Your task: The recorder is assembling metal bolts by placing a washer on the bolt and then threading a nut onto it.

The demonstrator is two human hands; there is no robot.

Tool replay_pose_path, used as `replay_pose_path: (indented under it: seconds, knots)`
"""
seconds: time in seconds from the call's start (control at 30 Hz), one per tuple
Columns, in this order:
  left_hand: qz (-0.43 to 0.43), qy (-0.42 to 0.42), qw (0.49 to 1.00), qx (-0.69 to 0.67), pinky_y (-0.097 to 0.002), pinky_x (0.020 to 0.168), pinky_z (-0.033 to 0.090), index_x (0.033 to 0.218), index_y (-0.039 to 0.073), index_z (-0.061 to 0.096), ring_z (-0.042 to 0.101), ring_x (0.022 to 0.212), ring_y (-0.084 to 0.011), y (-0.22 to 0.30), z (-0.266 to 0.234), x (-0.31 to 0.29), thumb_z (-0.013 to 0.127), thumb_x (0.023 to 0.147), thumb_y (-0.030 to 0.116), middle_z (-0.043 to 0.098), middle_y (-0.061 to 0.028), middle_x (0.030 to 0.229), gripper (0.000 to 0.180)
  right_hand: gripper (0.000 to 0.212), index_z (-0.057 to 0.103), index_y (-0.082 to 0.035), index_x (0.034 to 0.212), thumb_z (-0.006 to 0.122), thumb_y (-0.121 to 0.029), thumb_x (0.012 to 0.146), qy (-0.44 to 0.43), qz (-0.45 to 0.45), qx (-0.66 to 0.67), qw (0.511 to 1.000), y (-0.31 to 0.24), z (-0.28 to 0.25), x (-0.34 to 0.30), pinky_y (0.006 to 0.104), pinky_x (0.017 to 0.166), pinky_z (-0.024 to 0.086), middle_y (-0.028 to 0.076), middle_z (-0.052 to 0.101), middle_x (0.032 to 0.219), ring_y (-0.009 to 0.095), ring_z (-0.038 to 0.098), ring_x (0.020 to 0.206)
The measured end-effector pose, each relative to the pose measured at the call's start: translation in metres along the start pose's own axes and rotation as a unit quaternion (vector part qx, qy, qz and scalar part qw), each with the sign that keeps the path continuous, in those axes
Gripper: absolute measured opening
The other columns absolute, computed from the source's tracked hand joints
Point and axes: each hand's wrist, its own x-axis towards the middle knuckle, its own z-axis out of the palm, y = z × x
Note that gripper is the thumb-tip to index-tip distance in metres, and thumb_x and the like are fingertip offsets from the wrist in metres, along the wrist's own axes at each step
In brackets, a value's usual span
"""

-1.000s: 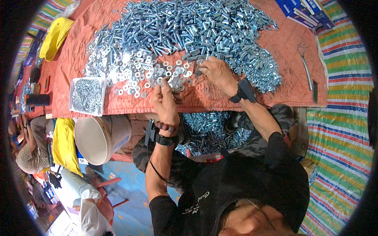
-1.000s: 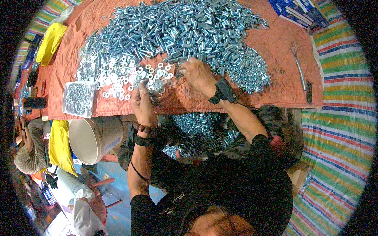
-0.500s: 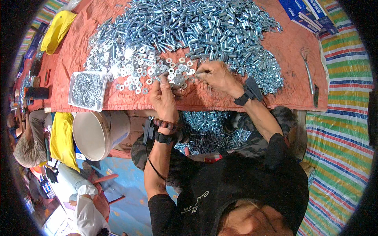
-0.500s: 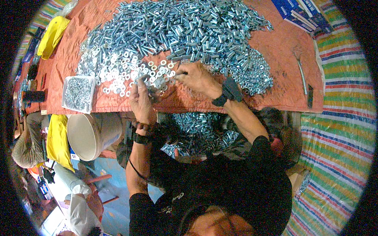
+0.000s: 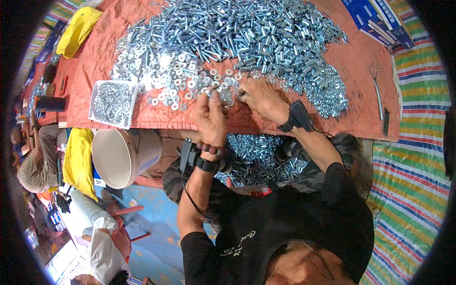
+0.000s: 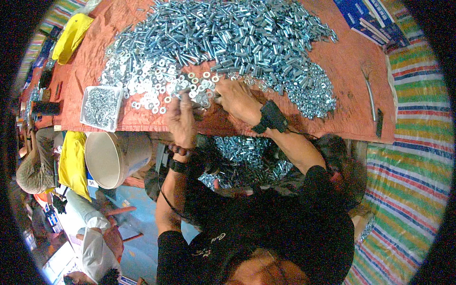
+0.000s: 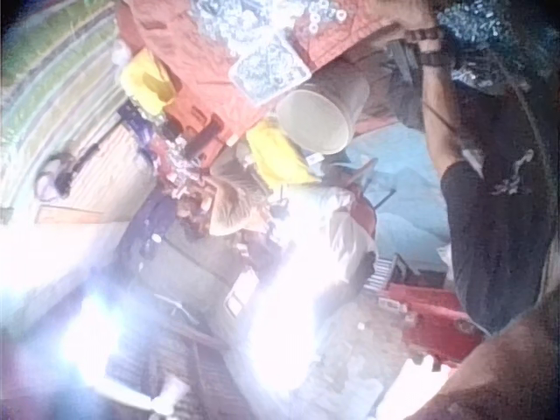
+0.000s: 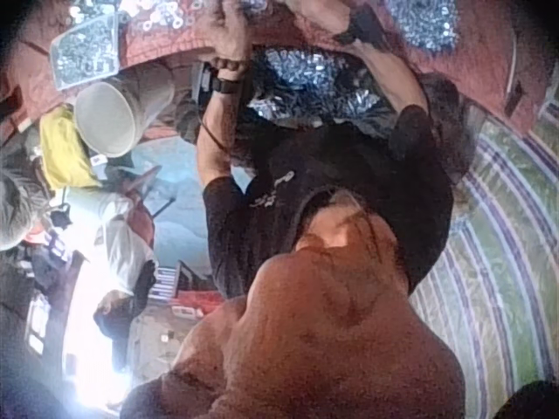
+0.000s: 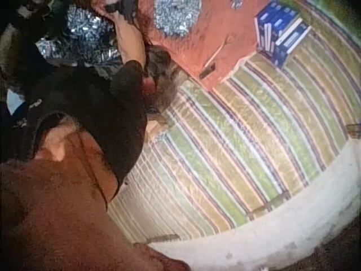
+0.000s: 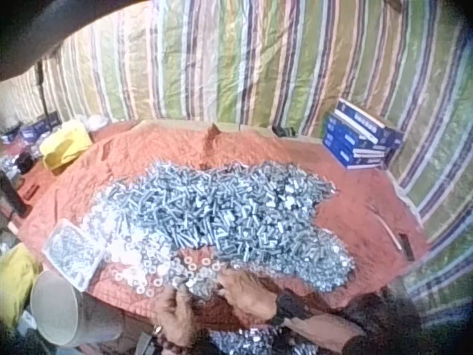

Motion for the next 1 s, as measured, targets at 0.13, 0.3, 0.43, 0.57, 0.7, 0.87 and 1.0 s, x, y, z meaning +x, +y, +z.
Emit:
replay_pose_path:
  seconds: [0.13,0.3,0.43,0.57,0.7,0.87,1.0]
  knots:
    - [-0.011,-0.042,0.999,0.024,-0.0192,0.055,0.04,0.109,0.001,0.062,0.049,0.064,-0.0038,-0.009,0.005,-0.005,0.058,0.093,0.011,0.059,0.0009,0.077,0.02,0.014,0.063,0.0,0.087,0.069,-0.009,0.077,0.007,0.022,0.044,0.999,-0.001,-0.006,-0.006,0.0383,0.057,0.047,0.013,0.062,0.071,0.029,0.06,0.062]
    - [0.027,-0.09,0.982,0.163,-0.0268,0.068,0.048,0.111,0.001,0.062,0.059,0.075,-0.0133,-0.001,0.019,-0.012,0.062,0.088,0.009,0.067,-0.0078,0.086,0.024,0.016,0.065,0.0,0.09,0.068,-0.014,0.085,-0.026,0.264,0.422,0.867,-0.008,-0.048,-0.019,0.021,0.057,0.05,0.002,0.066,0.077,0.007,0.06,0.062]
    - [0.1,-0.121,0.963,0.219,-0.0314,0.072,0.05,0.109,0.001,0.062,0.064,0.079,-0.0209,-0.006,0.029,-0.014,0.058,0.087,0.005,0.067,-0.0165,0.09,0.023,0.014,0.062,0.002,0.096,0.065,-0.008,0.087,-0.017,0.197,0.597,0.778,-0.014,-0.056,-0.024,0.021,0.055,0.05,0.004,0.064,0.082,0.009,0.061,0.064]
    - [0.123,-0.153,0.951,0.238,-0.0406,0.064,0.047,0.103,0.002,0.061,0.061,0.075,-0.0378,0.0,0.05,-0.018,0.052,0.079,-0.006,0.063,-0.0185,0.084,0.027,0.018,0.061,0.001,0.099,0.067,-0.008,0.086,-0.008,0.221,0.586,0.78,-0.012,-0.062,-0.032,0.0217,0.057,0.051,0.004,0.063,0.085,0.009,0.061,0.063]
    - [0.167,-0.204,0.925,0.274,-0.0332,0.066,0.05,0.106,0.002,0.062,0.065,0.073,-0.0268,-0.005,0.063,-0.019,0.051,0.081,0.001,0.065,-0.0167,0.084,0.028,0.019,0.06,0.001,0.1,0.067,-0.009,0.085,0.025,0.243,0.586,0.773,-0.01,-0.077,-0.048,0.0208,0.056,0.05,0.002,0.062,0.082,0.009,0.061,0.062]
    - [0.132,-0.229,0.939,0.219,-0.0393,0.062,0.048,0.109,0.006,0.062,0.062,0.073,-0.0341,-0.01,0.084,-0.026,0.057,0.073,-0.006,0.063,-0.0166,0.08,0.038,0.016,0.062,0.001,0.097,0.065,-0.011,0.087,0.049,0.244,0.533,0.809,-0.01,-0.089,-0.069,0.0209,0.057,0.05,0.002,0.063,0.078,0.008,0.06,0.061]
    - [0.139,-0.259,0.931,0.216,-0.0368,0.063,0.05,0.11,0.006,0.063,0.064,0.074,-0.0314,-0.013,0.101,-0.032,0.053,0.075,-0.007,0.064,-0.0163,0.082,0.039,0.017,0.063,0.003,0.099,0.064,-0.009,0.087,0.082,0.257,0.557,0.785,0.007,-0.093,-0.09,0.022,0.056,0.051,0.004,0.065,0.082,0.009,0.061,0.062]
